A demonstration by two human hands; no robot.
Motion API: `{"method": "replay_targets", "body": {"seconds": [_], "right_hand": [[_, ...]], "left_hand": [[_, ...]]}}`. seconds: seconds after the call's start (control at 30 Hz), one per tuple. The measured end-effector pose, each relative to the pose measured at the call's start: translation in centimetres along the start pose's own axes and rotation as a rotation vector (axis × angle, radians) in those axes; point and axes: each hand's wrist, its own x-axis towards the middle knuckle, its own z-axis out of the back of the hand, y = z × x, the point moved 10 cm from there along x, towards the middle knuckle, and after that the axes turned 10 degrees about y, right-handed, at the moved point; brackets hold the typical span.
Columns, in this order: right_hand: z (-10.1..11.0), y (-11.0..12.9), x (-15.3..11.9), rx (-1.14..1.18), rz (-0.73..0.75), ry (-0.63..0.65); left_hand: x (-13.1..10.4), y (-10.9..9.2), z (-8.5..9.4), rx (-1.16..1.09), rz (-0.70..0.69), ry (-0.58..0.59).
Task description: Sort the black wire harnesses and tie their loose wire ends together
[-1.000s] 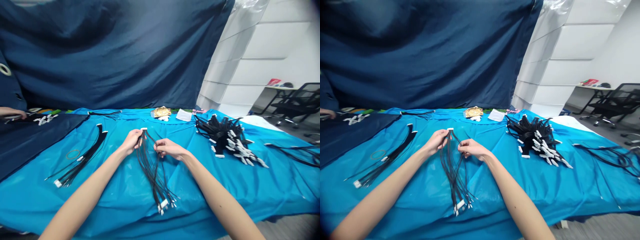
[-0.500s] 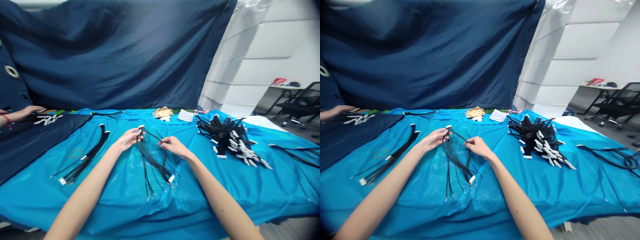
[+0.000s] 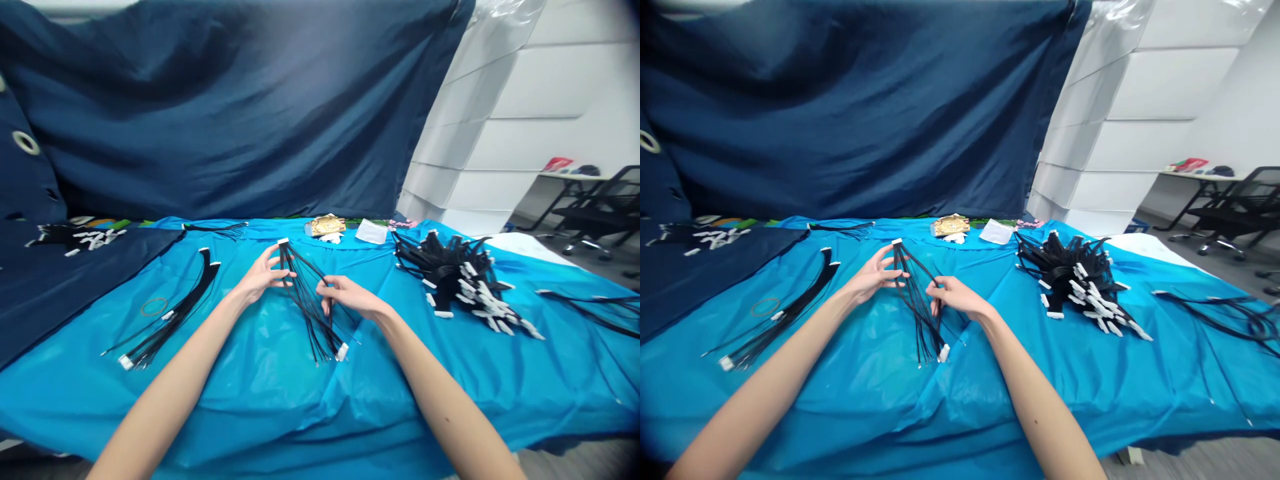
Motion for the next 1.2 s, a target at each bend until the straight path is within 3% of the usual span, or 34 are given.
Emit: {"method": "replay_targets", "body": {"seconds": [0.17,0.23,0.3,0.37,0.5,0.57,0.63,0.83,0.97,1.07,1.2], "right_hand": [[-1.0,-0.2,-0.1,-0.138,-0.037,0.118],[-1.1,-0.6,-0.1,-0.105,-0.052,0.137],[-1.2,-1.1,0.1,-0.036,-0.069,0.147],[-1.1,-1.5,0.2,0.02,-0.075,0.139],[-0.7,-1.8,0.3,0.076,-0.078,0.086],[-0.3,-2.0,0.3,0.077,-0.099,0.047],[0.0,-2.2,0.3,0.071,-0.125,0.01],[0.9,-2.8,0.4,0.057,-0.155,-0.082],[1.2,-3.0,0.5,0.089,-0.143,-0.112],[1.6,-3.3,0.3,0.121,-0.16,-0.147],[3.0,-3.3,-0.1,0.018,-0.141,-0.23]], "left_hand": [[0.0,0.6,2.7,0.172,-0.038,-0.277],[-0.9,-0.9,3.5,0.371,-0.136,-0.421],[-1.8,-3.1,2.6,0.598,-0.277,-0.486],[-1.7,-4.2,-0.1,0.756,-0.367,-0.339],[-1.1,-1.3,-7.0,0.805,-0.269,0.267],[-1.5,0.2,-9.0,0.798,-0.218,0.425],[-1.8,1.0,-9.9,0.803,-0.214,0.47],[-1.3,1.8,-9.8,0.786,-0.205,0.331],[-0.8,3.1,-8.9,0.764,-0.075,0.209],[-0.7,3.6,-7.7,0.707,0.012,0.117],[-0.9,2.7,-5.3,0.657,-0.026,-0.075]]}}
